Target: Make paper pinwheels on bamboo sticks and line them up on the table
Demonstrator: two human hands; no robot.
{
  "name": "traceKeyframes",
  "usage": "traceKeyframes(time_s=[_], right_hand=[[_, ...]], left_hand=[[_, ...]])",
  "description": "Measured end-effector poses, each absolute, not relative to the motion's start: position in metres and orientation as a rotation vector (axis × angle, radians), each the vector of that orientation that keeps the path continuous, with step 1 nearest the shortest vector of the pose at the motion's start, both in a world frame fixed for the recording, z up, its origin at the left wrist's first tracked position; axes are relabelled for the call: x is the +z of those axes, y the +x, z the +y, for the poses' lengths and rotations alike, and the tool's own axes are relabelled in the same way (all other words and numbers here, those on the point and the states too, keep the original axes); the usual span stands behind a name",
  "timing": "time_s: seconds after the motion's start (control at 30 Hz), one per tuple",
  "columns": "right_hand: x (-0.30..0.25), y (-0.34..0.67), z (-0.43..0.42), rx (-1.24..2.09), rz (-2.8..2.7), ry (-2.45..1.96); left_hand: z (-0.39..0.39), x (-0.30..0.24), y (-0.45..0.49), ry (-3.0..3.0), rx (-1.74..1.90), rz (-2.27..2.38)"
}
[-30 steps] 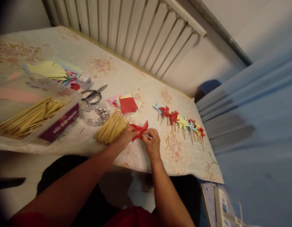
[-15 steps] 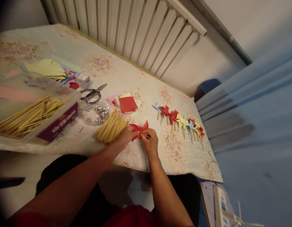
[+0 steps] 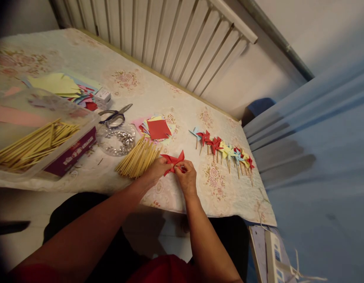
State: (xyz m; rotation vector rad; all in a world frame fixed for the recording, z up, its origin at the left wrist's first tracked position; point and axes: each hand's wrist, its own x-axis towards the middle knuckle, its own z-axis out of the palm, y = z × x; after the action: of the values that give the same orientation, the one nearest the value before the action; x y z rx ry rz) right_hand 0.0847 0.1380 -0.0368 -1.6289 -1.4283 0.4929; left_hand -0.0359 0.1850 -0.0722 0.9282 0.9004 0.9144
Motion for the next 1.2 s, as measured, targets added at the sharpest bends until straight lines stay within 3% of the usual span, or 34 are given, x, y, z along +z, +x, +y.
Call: traceKeyframes(time_s=[0.33, 0.6, 0.83, 1.07, 1.2], right_hand=[[-0.037, 0.086, 0.139, 0.473, -1.493, -1.672], [-0.030, 0.088, 0.139, 0.258, -1.696, -1.691], [-0.043, 0.083, 0.140, 0.674, -1.320, -1.702], [-0.033, 0.089, 0.141, 0.330, -1.672, -1.705], [-0.037, 0.090, 0.143, 0.490, -1.548, -1.705]], left_hand=[[0.185, -0.067, -0.040, 1.136, 0.850, 1.063], [0.183, -0.056, -0.044, 1.419, 0.792, 1.187], [0.184, -0.056, -0.043, 1.490, 0.803, 1.236], [0.184, -0.056, -0.043, 1.483, 0.770, 1.220], [0.184, -0.057, -0.043, 1.498, 0.779, 1.232]])
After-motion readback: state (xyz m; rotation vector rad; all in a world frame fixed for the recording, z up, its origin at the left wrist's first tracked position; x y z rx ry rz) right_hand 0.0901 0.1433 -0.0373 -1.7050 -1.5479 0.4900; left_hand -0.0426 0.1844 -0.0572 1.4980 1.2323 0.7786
